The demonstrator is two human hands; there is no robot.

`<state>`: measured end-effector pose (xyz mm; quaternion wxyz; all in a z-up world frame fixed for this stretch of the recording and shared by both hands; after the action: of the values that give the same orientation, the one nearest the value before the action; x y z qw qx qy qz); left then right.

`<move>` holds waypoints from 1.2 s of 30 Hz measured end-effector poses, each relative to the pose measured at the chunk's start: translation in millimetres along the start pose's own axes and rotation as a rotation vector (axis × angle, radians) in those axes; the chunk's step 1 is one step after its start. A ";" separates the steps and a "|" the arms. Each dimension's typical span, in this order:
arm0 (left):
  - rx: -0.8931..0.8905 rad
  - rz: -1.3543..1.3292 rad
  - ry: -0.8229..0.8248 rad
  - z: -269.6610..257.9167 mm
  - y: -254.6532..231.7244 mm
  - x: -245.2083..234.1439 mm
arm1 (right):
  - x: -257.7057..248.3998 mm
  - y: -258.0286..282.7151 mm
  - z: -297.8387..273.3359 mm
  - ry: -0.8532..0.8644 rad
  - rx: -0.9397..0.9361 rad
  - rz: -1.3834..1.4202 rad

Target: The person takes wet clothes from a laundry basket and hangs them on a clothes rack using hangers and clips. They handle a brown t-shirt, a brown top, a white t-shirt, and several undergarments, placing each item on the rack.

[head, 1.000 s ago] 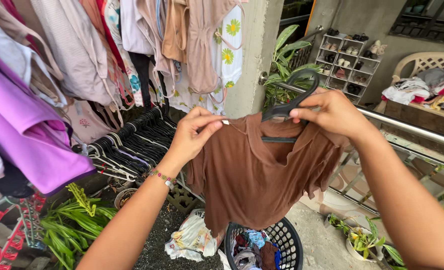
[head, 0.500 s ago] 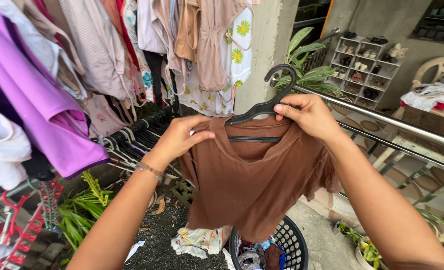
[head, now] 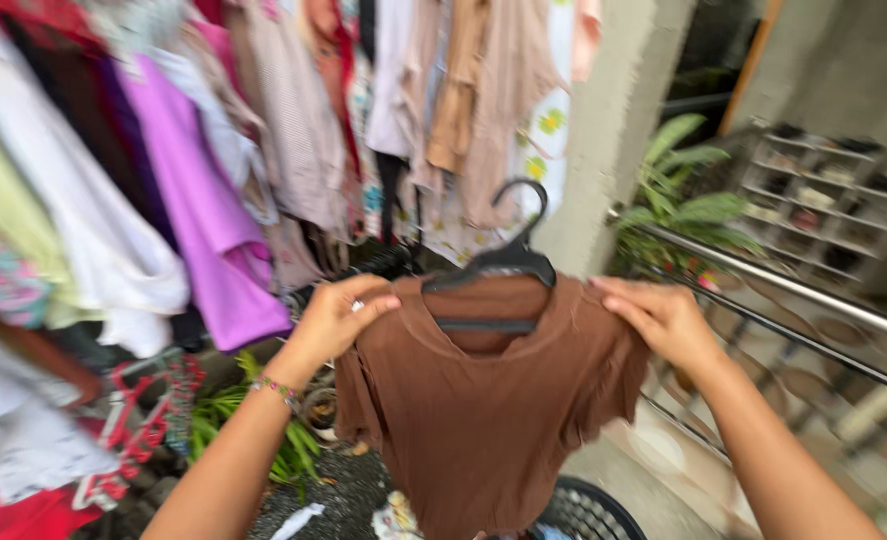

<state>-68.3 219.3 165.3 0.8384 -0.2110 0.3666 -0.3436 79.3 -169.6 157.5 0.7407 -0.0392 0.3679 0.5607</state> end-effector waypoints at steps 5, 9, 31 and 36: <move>-0.053 0.065 0.005 -26.6 -1.3 -30.1 | 17.4 13.7 10.4 -0.052 -0.057 0.179; -0.169 0.006 0.030 -40.5 -0.3 -51.9 | 26.7 -16.9 19.7 -0.050 0.340 0.451; 0.122 -0.183 0.119 114.9 14.6 -11.9 | -56.8 -90.8 -22.1 -0.024 0.728 0.163; 0.411 -0.073 -0.312 305.8 -46.3 -63.3 | -158.9 -102.2 -11.5 -0.247 0.687 0.156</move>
<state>113.2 265.6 419.4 0.8971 -0.0999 0.1478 -0.4041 145.4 -340.0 206.6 0.7045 0.3077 0.4444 0.4598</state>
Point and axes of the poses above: each hand's wrist, its own z-axis towards the middle knuckle, its own x-axis out of the palm, y = z × x, the point moved 8 cm from there along z, towards the middle knuckle, and after that the axes turned 5 degrees about -y, right-handed, at the moved point
